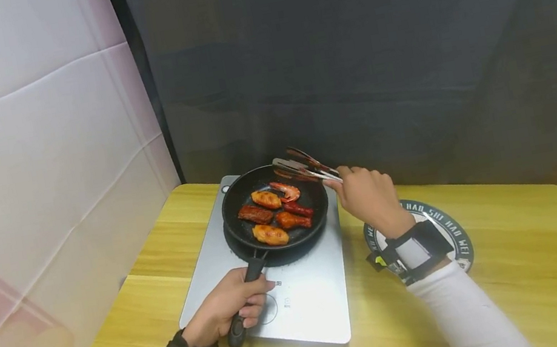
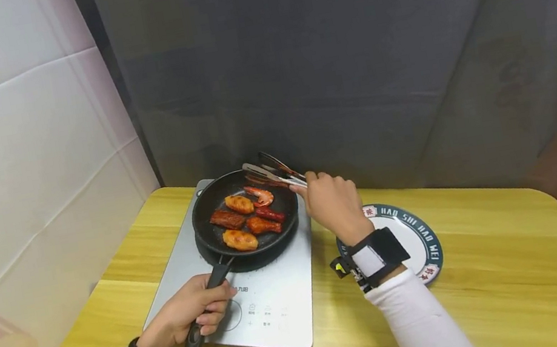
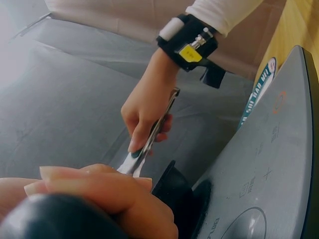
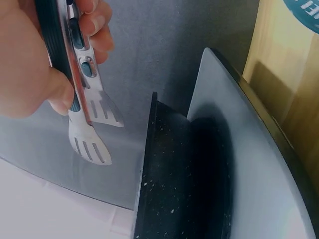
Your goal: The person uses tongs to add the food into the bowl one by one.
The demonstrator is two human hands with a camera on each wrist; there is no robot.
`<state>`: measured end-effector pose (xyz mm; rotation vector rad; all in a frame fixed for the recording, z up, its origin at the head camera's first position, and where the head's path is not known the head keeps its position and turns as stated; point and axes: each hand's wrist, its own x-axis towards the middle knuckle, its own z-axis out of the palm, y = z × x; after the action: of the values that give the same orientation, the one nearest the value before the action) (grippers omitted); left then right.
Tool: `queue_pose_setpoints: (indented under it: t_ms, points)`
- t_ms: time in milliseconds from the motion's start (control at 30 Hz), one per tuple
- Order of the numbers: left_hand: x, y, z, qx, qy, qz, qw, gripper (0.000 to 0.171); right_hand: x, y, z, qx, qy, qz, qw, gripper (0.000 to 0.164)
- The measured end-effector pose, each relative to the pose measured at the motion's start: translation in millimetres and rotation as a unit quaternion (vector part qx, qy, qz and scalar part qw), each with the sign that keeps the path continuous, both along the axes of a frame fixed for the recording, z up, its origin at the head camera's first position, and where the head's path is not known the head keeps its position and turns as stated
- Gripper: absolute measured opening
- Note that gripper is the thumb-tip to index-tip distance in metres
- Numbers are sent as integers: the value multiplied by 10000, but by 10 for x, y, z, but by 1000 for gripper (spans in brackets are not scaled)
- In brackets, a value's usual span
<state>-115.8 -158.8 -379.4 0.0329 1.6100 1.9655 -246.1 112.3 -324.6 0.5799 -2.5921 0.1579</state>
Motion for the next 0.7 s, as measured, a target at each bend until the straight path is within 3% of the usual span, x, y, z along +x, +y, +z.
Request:
queue_pose_setpoints:
  t_ms: [233,700]
  points:
    - [-9,-6,-27,29,71,-105,9999,25,153,169,-21,-261,-498,-156,9983,44]
    - [-9,0,-5,77,32,-36,10000,24,575,759,-123,-765,-992,-674,9898,39]
